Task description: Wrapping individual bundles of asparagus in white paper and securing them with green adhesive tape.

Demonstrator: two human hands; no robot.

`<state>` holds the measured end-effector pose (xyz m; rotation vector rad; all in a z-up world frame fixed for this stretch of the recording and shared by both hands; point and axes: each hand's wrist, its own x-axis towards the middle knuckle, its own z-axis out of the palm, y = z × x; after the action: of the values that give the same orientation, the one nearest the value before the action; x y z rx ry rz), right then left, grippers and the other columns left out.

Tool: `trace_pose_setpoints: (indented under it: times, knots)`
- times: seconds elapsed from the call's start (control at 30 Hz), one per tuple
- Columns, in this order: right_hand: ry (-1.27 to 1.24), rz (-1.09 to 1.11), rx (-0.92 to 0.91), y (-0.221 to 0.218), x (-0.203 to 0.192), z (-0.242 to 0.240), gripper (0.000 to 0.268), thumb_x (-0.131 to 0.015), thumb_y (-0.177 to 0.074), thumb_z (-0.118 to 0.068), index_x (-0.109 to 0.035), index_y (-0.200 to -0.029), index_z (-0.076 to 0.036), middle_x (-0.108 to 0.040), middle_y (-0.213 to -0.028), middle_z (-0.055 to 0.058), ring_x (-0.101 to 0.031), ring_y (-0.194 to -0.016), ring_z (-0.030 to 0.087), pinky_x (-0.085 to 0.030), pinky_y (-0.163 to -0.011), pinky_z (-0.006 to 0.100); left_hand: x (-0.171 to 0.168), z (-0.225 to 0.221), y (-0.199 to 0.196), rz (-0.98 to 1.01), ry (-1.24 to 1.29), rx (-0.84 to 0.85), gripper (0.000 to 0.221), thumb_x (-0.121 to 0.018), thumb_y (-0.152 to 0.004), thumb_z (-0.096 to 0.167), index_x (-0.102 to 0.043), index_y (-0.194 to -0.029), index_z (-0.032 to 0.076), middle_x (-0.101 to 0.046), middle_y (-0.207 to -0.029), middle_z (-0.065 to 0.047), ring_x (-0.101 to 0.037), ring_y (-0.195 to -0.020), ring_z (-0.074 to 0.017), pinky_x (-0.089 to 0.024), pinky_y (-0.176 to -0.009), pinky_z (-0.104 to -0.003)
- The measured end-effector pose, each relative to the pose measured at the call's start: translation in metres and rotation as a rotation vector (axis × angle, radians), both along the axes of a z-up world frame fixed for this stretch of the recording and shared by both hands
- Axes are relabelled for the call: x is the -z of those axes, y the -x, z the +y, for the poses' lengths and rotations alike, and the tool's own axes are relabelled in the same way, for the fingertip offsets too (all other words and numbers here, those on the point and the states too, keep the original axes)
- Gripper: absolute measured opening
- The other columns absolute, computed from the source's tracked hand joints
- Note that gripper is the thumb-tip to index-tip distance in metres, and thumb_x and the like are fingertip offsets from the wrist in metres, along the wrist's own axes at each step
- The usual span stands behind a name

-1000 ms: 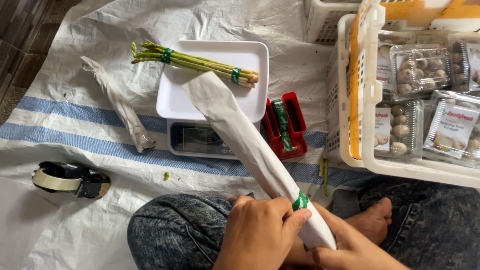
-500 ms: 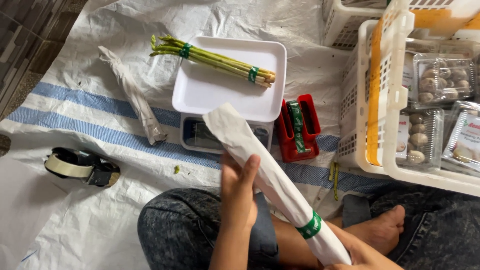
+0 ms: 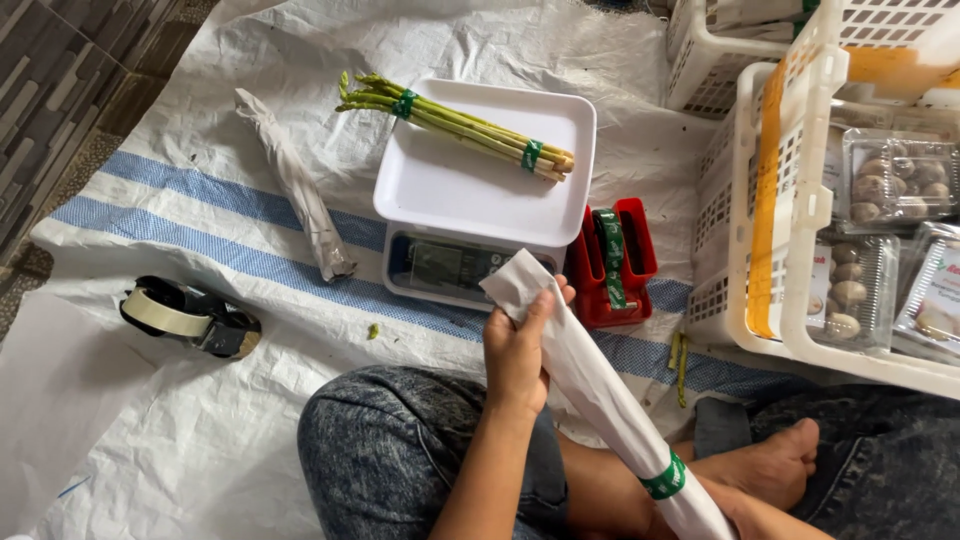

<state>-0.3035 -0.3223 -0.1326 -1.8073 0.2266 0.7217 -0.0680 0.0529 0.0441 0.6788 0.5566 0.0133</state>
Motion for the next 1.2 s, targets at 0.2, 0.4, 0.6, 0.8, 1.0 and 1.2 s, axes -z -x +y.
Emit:
trace_pose_setpoints:
  times: [0.2,0.4,0.6,0.8,1.0,1.2]
  knots:
    - [-0.013,0.132,-0.174,-0.105,-0.071,0.034,0.086,-0.102,-0.073,-0.018,-0.059,-0.146,-0.003,-0.08,-0.131,0.024,-0.078,-0.12,0.028,-0.06,-0.105,0.037,-0.011,-0.006,0.005,0.032,0.133,0.119,0.045,-0.074,-0.086,0.0,-0.054,-0.125,-0.009,-0.071,-0.116,-0.034,-0.074,-0.101,-0.0414,-0.061,-0.086,-0.049]
    - [-0.322,0.075,-0.153,-0.197,-0.159,0.136,0.095,-0.083,-0.071,-0.052,-0.059,-0.148,-0.003,-0.078,-0.117,0.036,-0.077,-0.1,0.038,-0.067,-0.075,0.062,-0.007,-0.009,0.007,-0.094,0.179,0.191,0.039,-0.07,-0.093,0.013,-0.055,-0.121,-0.011,-0.07,-0.118,-0.036,-0.072,-0.102,-0.0438,-0.061,-0.085,-0.052]
    - [-0.509,0.132,-0.034,-0.226,-0.164,0.203,0.066,-0.07,-0.083,-0.017,-0.051,-0.145,0.0,-0.075,-0.088,0.04,-0.079,-0.065,0.047,-0.065,-0.055,0.057,-0.001,-0.001,0.002,-0.177,-0.003,0.201,0.033,-0.068,-0.095,0.012,-0.064,-0.117,-0.012,-0.071,-0.118,-0.031,-0.074,-0.102,-0.0367,-0.062,-0.087,-0.045]
    - [-0.424,0.096,0.0,-0.227,-0.173,0.213,0.073,-0.07,-0.082,-0.011,-0.047,-0.15,-0.001,-0.076,-0.086,0.042,-0.079,-0.059,0.045,-0.065,-0.052,0.057,0.01,-0.001,-0.003,-0.44,-0.381,0.133,0.032,-0.055,-0.096,-0.009,-0.071,-0.123,-0.002,-0.074,-0.116,-0.027,-0.074,-0.102,-0.0328,-0.061,-0.091,-0.041]
    - [-0.42,0.081,0.051,-0.236,-0.183,0.217,0.058,-0.069,-0.079,-0.009,-0.063,-0.136,-0.001,-0.074,-0.081,0.04,-0.078,-0.064,0.048,-0.065,-0.056,0.059,0.006,0.0,0.002,-0.553,-0.364,0.193,0.041,-0.051,-0.091,-0.001,-0.067,-0.128,-0.004,-0.071,-0.125,-0.026,-0.071,-0.11,-0.0312,-0.058,-0.098,-0.041]
    - [-0.363,0.057,0.052,-0.235,-0.184,0.218,0.051,-0.071,-0.08,-0.009,-0.067,-0.131,-0.005,-0.074,-0.079,0.031,-0.077,-0.063,0.04,-0.064,-0.053,0.054,0.016,-0.003,-0.003,-0.347,-0.024,0.199,0.059,-0.046,-0.107,0.044,-0.076,-0.105,-0.006,-0.067,-0.129,-0.031,-0.072,-0.108,-0.0396,-0.058,-0.095,-0.046]
